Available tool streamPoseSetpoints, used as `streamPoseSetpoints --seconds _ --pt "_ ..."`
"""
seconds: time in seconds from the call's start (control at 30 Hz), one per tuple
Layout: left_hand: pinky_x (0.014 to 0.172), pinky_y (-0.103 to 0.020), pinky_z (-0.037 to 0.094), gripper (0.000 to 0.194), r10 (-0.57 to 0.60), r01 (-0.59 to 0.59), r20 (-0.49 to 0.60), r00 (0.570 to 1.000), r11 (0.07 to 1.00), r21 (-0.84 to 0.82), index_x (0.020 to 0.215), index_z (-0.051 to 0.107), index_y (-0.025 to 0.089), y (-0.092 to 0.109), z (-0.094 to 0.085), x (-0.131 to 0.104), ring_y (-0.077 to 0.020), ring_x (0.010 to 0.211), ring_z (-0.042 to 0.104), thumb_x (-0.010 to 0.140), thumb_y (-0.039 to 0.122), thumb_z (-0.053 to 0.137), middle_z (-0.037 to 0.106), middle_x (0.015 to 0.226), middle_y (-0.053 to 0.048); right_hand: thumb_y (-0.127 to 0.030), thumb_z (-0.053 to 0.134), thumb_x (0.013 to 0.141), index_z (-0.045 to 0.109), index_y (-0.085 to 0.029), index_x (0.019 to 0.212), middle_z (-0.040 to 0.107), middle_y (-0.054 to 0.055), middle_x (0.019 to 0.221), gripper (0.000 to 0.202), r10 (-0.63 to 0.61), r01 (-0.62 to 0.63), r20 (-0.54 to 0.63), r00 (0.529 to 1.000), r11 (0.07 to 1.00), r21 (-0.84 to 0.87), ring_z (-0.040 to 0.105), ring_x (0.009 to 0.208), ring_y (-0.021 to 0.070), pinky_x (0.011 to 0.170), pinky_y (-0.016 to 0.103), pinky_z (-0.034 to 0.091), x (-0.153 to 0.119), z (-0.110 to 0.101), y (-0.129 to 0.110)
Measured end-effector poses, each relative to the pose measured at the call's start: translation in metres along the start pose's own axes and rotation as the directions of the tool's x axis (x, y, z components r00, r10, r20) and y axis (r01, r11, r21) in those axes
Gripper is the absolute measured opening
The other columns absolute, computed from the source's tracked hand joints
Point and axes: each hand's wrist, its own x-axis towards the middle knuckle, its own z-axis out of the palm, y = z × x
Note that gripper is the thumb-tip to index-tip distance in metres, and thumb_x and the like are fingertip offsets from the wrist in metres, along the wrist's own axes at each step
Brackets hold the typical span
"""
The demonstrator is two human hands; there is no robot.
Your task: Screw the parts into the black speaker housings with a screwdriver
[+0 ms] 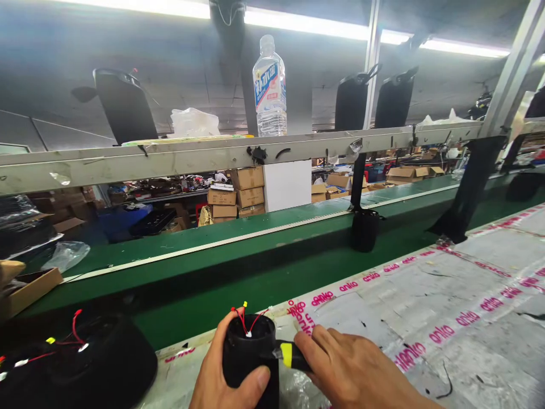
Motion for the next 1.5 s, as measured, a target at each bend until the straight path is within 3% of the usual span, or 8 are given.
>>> streamPoseSetpoints --seconds 0.17,0.47,0.63,0.93,1.1,1.5 --pt "0.121 -0.06 0.024 0.09 0.002 0.001 -0.076 0.997 0.999 0.051 0.142 0.045 0.016 0.003 0.004 -0.002 -0.0402 0.139 0.048 0.066 0.055 0.073 0.058 0.146 -0.019 -0.003 0.045 0.073 0.047 -0.018 0.11 0.063 0.002 0.076 0.039 -0.018 0.016 -0.031 0.999 0.999 -0.047 0.063 0.055 0.0206 0.043 0.033 0.036 0.003 -0.008 0.0" --pt "0.117 -0.058 0.038 0.088 0.021 -0.016 -0.09 0.996 0.998 0.058 0.138 0.05 0.021 0.0 0.003 0.002 -0.0404 0.133 0.056 0.064 0.063 0.074 0.067 0.136 -0.014 -0.005 0.051 0.069 0.05 -0.015 0.111 0.061 0.001 0.074 0.043 -0.051 0.051 0.001 0.999 0.988 -0.147 0.06 0.053 0.0202 0.042 0.034 0.033 0.007 -0.02 0.001" --pt "0.117 -0.063 0.035 0.087 0.019 -0.016 -0.078 0.997 0.999 0.044 0.137 0.05 0.02 0.003 0.005 0.003 -0.0417 0.131 0.058 0.064 0.061 0.075 0.068 0.135 -0.015 -0.007 0.053 0.066 0.052 -0.012 0.114 0.061 0.002 0.074 0.048 -0.069 0.069 0.006 0.998 0.978 -0.195 0.059 0.053 0.0204 0.041 0.034 0.032 0.002 -0.023 0.004" --pt "0.118 -0.064 0.032 0.088 0.013 -0.01 -0.07 0.997 0.999 0.049 0.137 0.051 0.023 -0.004 0.002 0.006 -0.0422 0.131 0.057 0.063 0.062 0.076 0.068 0.134 -0.013 -0.006 0.052 0.068 0.052 -0.015 0.11 0.061 0.002 0.074 0.043 -0.012 0.005 -0.044 0.999 0.987 -0.161 0.06 0.055 0.0204 0.044 0.034 0.036 0.0 -0.016 0.001" --pt "0.119 -0.057 0.033 0.09 0.002 -0.002 -0.001 1.0 0.999 0.05 0.141 0.047 0.021 -0.003 0.0 0.007 -0.0396 0.134 0.055 0.065 0.061 0.074 0.066 0.138 -0.014 -0.004 0.047 0.07 0.051 -0.013 0.115 0.063 0.004 0.076 0.045 0.01 -0.019 -0.073 0.997 0.993 -0.115 0.063 0.055 0.0209 0.045 0.033 0.042 0.0 -0.009 -0.002" --pt "0.117 -0.058 0.033 0.081 0.015 -0.011 -0.053 0.998 0.997 0.08 0.137 0.05 0.019 0.003 0.003 0.005 -0.0406 0.133 0.054 0.067 0.053 0.072 0.065 0.138 -0.015 -0.004 0.046 0.071 0.048 -0.012 0.119 0.063 0.003 0.077 0.049 0.02 -0.027 -0.084 0.996 0.996 -0.086 0.064 0.055 0.0215 0.044 0.033 0.044 0.003 -0.004 -0.006"
